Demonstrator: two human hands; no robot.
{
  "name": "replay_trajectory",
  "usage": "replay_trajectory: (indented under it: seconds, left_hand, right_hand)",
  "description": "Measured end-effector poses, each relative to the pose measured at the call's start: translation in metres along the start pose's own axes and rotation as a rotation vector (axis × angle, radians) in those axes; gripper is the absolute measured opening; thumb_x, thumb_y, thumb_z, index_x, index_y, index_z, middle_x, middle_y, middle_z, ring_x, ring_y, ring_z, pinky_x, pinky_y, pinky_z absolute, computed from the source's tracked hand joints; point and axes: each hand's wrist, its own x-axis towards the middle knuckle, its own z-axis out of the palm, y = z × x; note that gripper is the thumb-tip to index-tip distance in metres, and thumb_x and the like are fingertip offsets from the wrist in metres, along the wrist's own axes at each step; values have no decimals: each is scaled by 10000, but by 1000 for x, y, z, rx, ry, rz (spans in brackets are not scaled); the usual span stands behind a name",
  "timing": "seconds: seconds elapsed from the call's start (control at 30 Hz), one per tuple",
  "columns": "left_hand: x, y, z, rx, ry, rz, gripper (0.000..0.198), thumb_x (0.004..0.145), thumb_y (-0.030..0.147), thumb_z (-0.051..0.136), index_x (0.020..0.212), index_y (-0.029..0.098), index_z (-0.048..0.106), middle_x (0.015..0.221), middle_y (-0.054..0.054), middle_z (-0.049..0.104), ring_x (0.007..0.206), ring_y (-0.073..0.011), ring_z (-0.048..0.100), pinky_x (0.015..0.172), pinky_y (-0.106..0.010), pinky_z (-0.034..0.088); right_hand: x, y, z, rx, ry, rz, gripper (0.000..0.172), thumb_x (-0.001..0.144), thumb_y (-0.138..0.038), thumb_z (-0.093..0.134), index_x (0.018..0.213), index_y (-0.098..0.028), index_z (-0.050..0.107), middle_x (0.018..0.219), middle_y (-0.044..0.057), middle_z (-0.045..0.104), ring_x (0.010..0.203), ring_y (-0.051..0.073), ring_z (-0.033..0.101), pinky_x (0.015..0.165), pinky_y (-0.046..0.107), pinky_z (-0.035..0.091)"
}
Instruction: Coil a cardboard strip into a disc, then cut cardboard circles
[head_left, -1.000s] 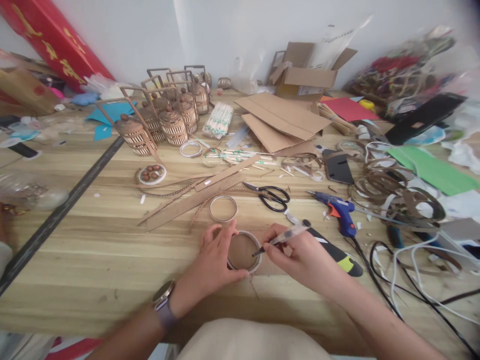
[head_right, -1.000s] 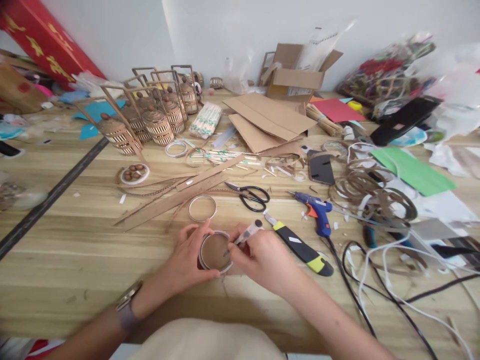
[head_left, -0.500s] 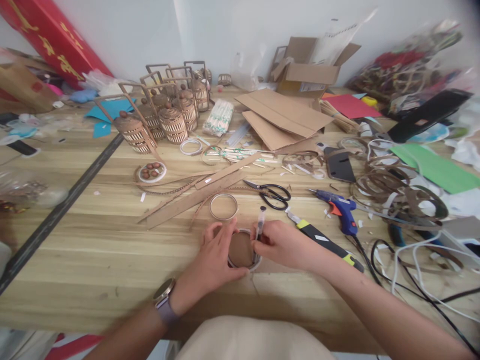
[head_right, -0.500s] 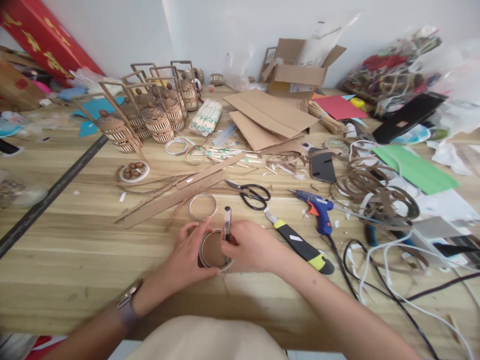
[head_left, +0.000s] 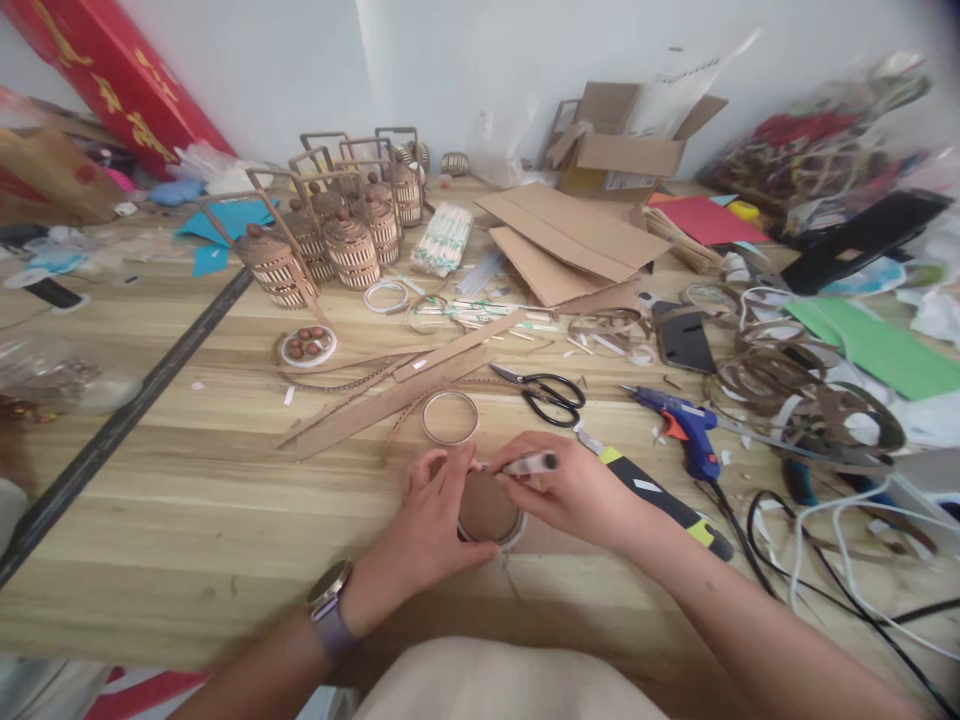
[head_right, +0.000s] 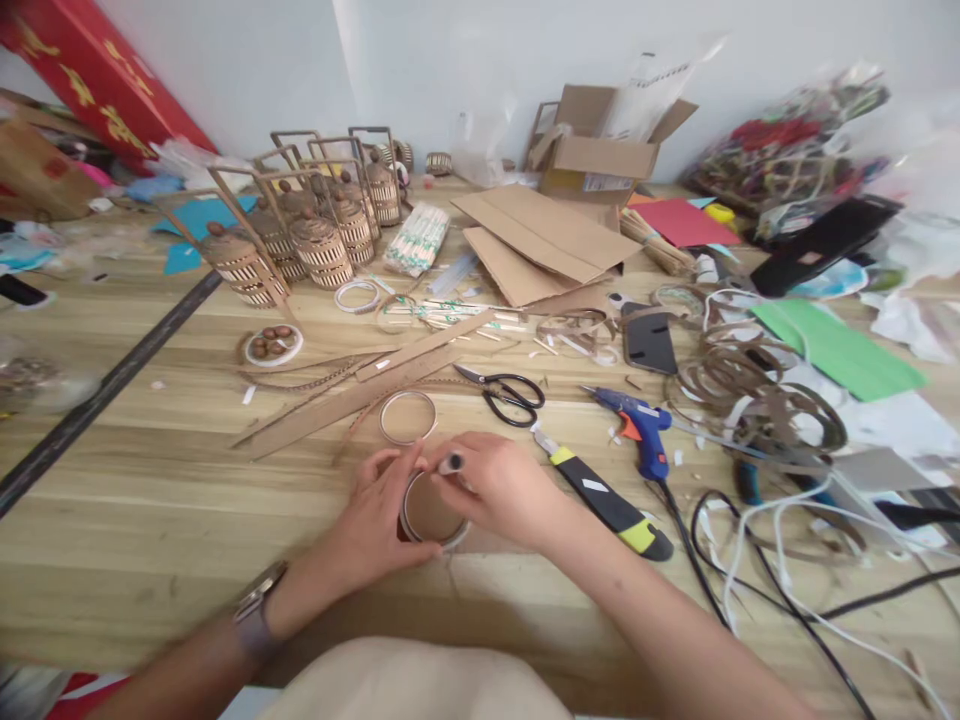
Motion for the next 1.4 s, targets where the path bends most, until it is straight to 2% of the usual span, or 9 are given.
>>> replay_trajectory:
  seconds: [0.07,0.13,0.3,0.57,0.7,0.9,1.07,1.13,1.4]
  left_hand:
    - [0,0,0,-16,5,6,1185,634,377,907,1586,214,222,1397,-141,580,1343,-446,371,1116,-634,313]
    - [-1,-1,1,-27,13,13,1199,637,351,906,1594,242,191,1389,-126,588,1340,-439,369,1116,-637,312]
    - [-2,-3,3,-29,24,17,1206,637,336,909,1592,235,179,1372,-138,593,1343,-436,351,1108,-630,319]
    - [-1,-4,4,-18,55,45,1184,640,350,897,1586,211,201,1354,-161,605,1327,-430,389,1088,-626,346]
    - [-2,-5,5,-3,67,63,1174,649,366,899,1586,205,210,1357,-170,606,1325,-427,401,1087,-621,348]
    - [-2,-6,7,12,70,53,1202,638,362,909,1592,211,194,1357,-156,610,1337,-417,400,1105,-609,334]
    - [-2,-7,6,7,51,32,1209,630,364,911,1593,213,196,1350,-131,611,1330,-408,392,1121,-596,323]
    - [-1,-7,5,3,46,36,1214,630,389,912,1594,210,195,1355,-133,607,1326,-406,389,1123,-589,323]
    - [-1,-4,3,-22,37,33,1200,651,427,886,1601,219,182,1358,-136,598,1329,-416,386,1124,-607,299]
  right_hand:
    - [-16,10,2,144,234,31,145,938,-201,562,935,-200,707,883,58,778,811,195,737,735,269,561]
    - [-30,16,5,236,327,126,146,929,-219,567,900,-220,710,838,37,774,755,191,736,695,265,576]
    - [-44,15,23,425,217,225,143,886,-246,604,892,-205,741,811,47,778,727,207,739,644,278,587]
    - [-34,15,49,488,154,163,182,912,-280,589,905,-170,734,712,31,737,526,139,639,457,216,496]
    - [-31,20,50,437,193,94,200,959,-315,584,946,-177,728,797,54,760,627,159,684,530,238,524]
    - [-33,21,41,257,251,-57,138,989,-235,588,994,-204,723,852,59,767,764,194,676,713,320,495]
    - [-48,1,37,-348,276,-237,304,1010,-103,405,903,-146,686,700,59,688,648,209,582,643,340,404]
    - [-54,-10,35,-406,275,-225,341,981,-68,375,810,-159,656,624,39,630,588,202,536,607,342,379]
    - [-58,-16,35,25,474,-41,129,958,-111,556,977,-217,628,730,-3,681,628,153,609,605,284,465]
